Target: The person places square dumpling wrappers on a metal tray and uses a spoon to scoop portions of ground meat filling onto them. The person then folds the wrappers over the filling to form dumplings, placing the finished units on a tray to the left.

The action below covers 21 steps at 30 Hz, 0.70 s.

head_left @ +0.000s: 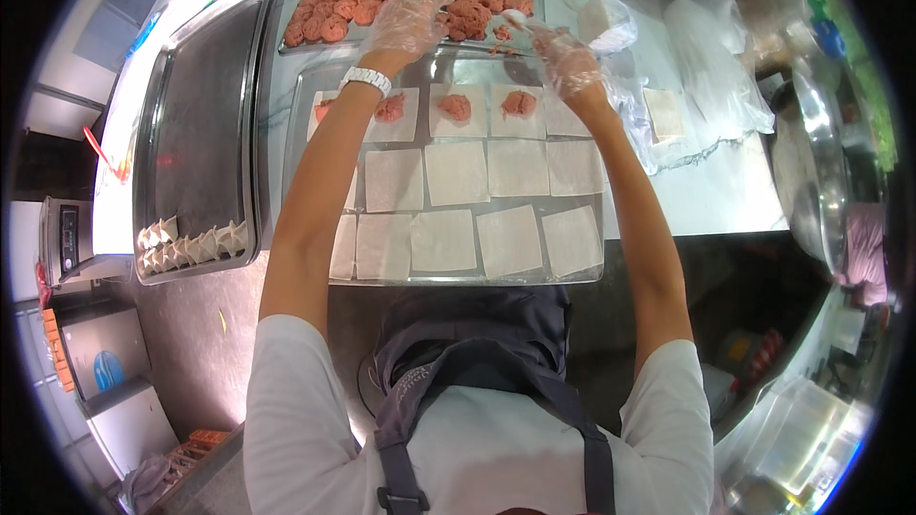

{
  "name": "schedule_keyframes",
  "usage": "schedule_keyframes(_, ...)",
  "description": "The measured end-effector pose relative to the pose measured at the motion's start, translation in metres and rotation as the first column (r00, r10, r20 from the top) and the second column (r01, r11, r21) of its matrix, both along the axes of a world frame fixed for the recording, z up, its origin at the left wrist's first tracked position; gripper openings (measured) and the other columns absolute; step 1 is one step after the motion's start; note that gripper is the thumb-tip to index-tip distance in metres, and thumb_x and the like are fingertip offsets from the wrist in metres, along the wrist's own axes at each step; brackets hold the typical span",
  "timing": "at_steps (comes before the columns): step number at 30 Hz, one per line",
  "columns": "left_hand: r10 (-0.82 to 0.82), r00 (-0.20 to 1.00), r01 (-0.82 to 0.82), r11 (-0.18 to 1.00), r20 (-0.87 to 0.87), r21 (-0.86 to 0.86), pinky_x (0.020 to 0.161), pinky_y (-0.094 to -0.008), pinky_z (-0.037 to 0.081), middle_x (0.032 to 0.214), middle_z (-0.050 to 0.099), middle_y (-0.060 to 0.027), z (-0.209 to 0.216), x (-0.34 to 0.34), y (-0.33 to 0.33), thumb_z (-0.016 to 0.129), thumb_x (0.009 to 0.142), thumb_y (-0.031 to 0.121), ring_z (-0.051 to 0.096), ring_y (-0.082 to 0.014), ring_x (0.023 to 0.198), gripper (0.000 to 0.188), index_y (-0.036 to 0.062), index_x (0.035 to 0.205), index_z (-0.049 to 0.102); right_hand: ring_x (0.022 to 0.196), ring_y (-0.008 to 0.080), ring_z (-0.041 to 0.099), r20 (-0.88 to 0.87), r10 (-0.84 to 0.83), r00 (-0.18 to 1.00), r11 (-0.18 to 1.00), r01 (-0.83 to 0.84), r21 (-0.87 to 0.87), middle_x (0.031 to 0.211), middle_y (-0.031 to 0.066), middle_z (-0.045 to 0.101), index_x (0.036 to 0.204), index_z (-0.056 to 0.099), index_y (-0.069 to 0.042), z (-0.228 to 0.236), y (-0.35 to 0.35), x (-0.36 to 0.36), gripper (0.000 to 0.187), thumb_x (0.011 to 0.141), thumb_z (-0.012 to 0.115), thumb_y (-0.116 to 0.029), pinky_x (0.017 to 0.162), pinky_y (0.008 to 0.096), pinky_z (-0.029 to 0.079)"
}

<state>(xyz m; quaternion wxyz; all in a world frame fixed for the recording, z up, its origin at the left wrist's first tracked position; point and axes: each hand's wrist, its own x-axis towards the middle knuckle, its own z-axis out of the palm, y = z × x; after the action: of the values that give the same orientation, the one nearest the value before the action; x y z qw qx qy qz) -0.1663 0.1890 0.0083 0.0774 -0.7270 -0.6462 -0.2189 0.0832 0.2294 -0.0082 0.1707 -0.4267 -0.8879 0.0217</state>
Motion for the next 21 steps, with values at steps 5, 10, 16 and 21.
schedule_keyframes(5,-0.083,0.996,0.083,0.997,-0.034,0.002,0.092,-0.0389,0.044,0.111,0.057,-0.0116,-0.011,-0.002,0.019,0.072,0.070,0.019,0.052,-0.0279,0.108,0.054,0.0138,0.121,0.055,0.098,0.0340,0.060,0.268,0.107,0.958,0.990,-0.129,0.063,0.112,0.0205,0.056,0.123,0.048,-0.004,0.022,-0.004,-0.031,0.034,0.090,0.040,-0.011,0.080,0.0402,0.051)
schedule_keyframes(10,-0.152,0.988,0.152,0.988,0.006,0.009,0.093,-0.0386,0.042,0.109,0.056,-0.0104,-0.021,-0.002,0.034,0.076,0.066,0.023,0.052,-0.0277,0.108,0.058,0.0150,0.119,0.056,0.097,0.0342,0.060,0.279,0.176,0.944,0.950,-0.237,0.202,0.112,0.0209,0.056,0.129,0.041,-0.001,0.006,0.008,-0.038,0.040,0.090,0.038,-0.008,0.080,0.0397,0.051)
schedule_keyframes(16,-0.165,0.986,0.164,0.986,0.001,0.033,0.092,-0.0374,0.043,0.108,0.057,-0.0087,-0.024,-0.003,0.036,0.076,0.066,0.023,0.052,-0.0269,0.107,0.053,0.0145,0.116,0.059,0.098,0.0350,0.059,0.335,0.269,0.903,0.953,-0.299,0.041,0.116,0.0204,0.053,0.132,0.037,-0.001,-0.010,0.026,-0.043,0.043,0.089,0.039,-0.007,0.079,0.0406,0.051)
schedule_keyframes(21,-0.133,0.990,0.129,0.990,-0.057,-0.058,0.095,-0.0390,0.043,0.116,0.056,-0.0087,-0.024,-0.002,0.038,0.075,0.069,0.024,0.052,-0.0270,0.110,0.054,0.0217,0.119,0.058,0.105,0.0335,0.057,0.451,0.259,0.854,0.965,-0.252,-0.078,0.124,0.0224,0.046,0.137,0.032,-0.005,0.008,0.023,-0.026,0.051,0.087,0.041,-0.003,0.085,0.0397,0.050)
